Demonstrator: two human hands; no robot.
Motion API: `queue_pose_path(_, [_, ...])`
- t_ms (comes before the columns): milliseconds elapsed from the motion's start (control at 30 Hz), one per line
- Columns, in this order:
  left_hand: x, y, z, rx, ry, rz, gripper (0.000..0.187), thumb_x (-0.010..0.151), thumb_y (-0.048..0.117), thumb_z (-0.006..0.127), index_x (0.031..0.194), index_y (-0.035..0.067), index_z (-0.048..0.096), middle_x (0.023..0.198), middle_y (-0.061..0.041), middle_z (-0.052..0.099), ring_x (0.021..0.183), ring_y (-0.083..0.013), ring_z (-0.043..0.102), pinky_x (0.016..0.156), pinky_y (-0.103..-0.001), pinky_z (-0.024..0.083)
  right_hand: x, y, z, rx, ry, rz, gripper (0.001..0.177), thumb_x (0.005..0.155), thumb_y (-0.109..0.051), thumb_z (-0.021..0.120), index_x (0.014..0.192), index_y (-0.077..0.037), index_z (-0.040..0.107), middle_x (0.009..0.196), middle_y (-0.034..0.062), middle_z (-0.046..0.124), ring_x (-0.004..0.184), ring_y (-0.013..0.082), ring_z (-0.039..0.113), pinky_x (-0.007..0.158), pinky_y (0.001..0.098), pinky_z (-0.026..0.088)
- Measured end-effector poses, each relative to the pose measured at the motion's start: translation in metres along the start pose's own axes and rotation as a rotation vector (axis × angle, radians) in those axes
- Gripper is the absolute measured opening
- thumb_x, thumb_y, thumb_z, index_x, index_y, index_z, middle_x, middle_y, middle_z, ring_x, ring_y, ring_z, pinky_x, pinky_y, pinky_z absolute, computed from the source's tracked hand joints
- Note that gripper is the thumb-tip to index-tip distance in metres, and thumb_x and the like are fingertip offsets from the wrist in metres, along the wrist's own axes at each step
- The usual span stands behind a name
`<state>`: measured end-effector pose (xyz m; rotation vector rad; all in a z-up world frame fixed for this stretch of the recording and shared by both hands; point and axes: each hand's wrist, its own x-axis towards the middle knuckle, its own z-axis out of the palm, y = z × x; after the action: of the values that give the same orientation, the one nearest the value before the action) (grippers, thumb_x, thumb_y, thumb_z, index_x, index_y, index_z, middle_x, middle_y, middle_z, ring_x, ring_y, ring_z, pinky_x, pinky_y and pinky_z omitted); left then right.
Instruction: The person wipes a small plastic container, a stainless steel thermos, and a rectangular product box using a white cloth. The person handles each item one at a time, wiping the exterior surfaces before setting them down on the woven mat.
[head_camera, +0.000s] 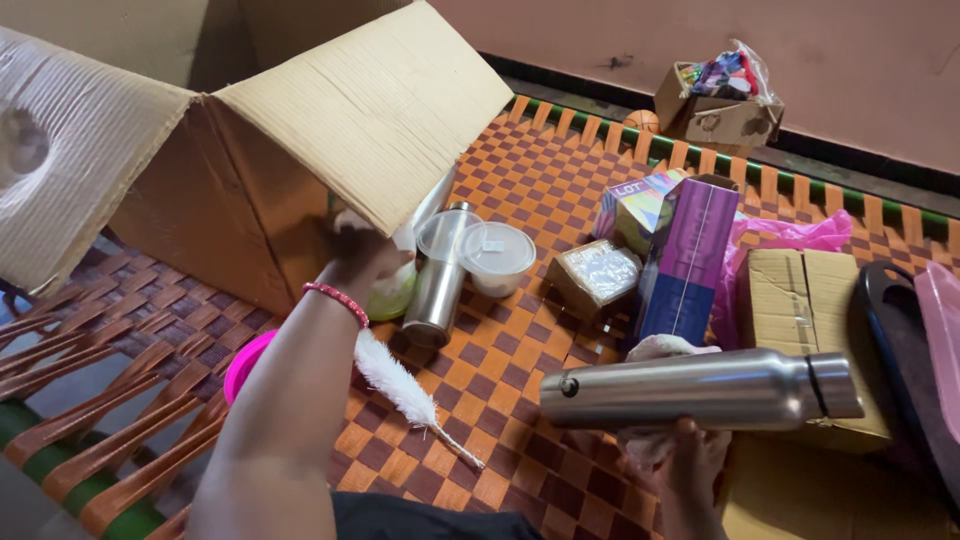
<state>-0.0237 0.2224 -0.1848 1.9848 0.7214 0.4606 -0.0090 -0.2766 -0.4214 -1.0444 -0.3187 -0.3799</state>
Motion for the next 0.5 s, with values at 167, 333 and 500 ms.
queue_pose_path(167, [-0.01, 0.008, 0.008, 0.124, 0.002, -0.024, 0.052, 0.089, 0.028, 0.062, 0.134, 0.006, 0.051, 0.131, -0.021, 0.062, 0.122, -0.0344, 0.061, 0.104, -0.042, 0.05, 0.0, 0.0, 0.011, 0.05, -0.075, -0.048, 0.069, 0.084, -0.041, 0.087, 0.132, -0.001, 0.056, 0.117, 0.0063, 0.065, 0.108, 0.0167, 0.065, 0.091, 0.0298, 0.057])
queue_pose_path(333, [-0.013, 0.021, 0.015, 0.102, 0.088, 0.021, 0.047, 0.092, 0.033, 0.059, 0.131, 0.006, 0.056, 0.128, -0.02, 0.065, 0.12, -0.0346, 0.063, 0.103, -0.043, 0.051, -0.004, 0.002, 0.007, 0.072, -0.113, -0.039, 0.067, 0.087, -0.037, 0.086, 0.131, 0.003, 0.056, 0.114, 0.0078, 0.066, 0.103, 0.0191, 0.067, 0.086, 0.0319, 0.059])
queue_pose_path(500, [-0.02, 0.025, 0.004, 0.19, 0.058, -0.027, 0.044, 0.095, 0.037, 0.056, 0.127, 0.007, 0.062, 0.125, -0.02, 0.068, 0.117, -0.0347, 0.066, 0.102, -0.043, 0.053, -0.003, 0.004, 0.011, 0.048, -0.044, 0.09, 0.065, 0.084, -0.031, 0.086, 0.13, 0.0, 0.053, 0.103, 0.0084, 0.064, 0.084, 0.0188, 0.063, 0.065, 0.0321, 0.054])
